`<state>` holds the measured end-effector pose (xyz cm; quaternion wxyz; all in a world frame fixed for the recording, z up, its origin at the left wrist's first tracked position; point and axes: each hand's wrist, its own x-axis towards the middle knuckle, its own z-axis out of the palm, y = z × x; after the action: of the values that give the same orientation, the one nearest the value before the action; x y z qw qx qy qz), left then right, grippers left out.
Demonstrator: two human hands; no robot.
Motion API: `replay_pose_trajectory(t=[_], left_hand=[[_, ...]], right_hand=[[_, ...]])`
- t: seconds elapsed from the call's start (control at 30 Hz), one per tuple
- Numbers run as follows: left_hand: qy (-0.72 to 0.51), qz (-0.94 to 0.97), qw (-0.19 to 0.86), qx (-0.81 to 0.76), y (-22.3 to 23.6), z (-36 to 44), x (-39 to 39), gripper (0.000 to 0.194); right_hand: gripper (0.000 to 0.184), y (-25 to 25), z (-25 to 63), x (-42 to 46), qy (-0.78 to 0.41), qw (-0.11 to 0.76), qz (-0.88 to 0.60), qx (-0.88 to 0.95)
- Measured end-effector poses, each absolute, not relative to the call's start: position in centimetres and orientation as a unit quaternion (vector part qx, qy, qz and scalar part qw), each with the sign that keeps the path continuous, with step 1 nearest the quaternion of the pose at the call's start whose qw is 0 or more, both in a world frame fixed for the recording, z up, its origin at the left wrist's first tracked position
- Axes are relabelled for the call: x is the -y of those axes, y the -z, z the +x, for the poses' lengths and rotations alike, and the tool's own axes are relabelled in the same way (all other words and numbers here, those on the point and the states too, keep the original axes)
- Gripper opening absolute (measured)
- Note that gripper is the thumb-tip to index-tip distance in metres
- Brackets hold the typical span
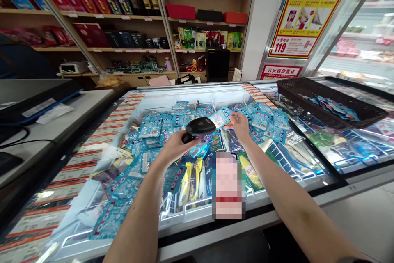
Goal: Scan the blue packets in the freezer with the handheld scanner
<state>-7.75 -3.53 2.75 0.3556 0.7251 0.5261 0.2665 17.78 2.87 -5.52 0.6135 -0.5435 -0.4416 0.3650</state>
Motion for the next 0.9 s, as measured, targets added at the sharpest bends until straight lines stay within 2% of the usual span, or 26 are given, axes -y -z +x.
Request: replay_pose_trajectory(t=[0.4,0.6,0.7,0.9], left_hand=[[-0.322,0.693,0.352,-0.541,-2.2,-8.5,2.9,0.040],[-0.403,0.643,0.322,-0.566,-1.6,-9.8,2.0,0.039],[-0.414,0.637,0.312,-0.570,-1.4,-10.2,1.8,0.037],[-0.419,0.637,0.310,-0.568,-1.4,-10.2,1.9,0.035]], right_hand=[[0.039,4.7,18.6,-2.9,-0.330,0.648,-0.533,0.433],[0.043,3.4,20.8,-2.4,-0.249,0.681,-0.537,0.431],[0.038,3.0,22.1,-1.9,-0.146,0.635,-0.617,0.441],[0.035,2.8,23.8,-1.4,0.072,0.467,-0.767,0.434]])
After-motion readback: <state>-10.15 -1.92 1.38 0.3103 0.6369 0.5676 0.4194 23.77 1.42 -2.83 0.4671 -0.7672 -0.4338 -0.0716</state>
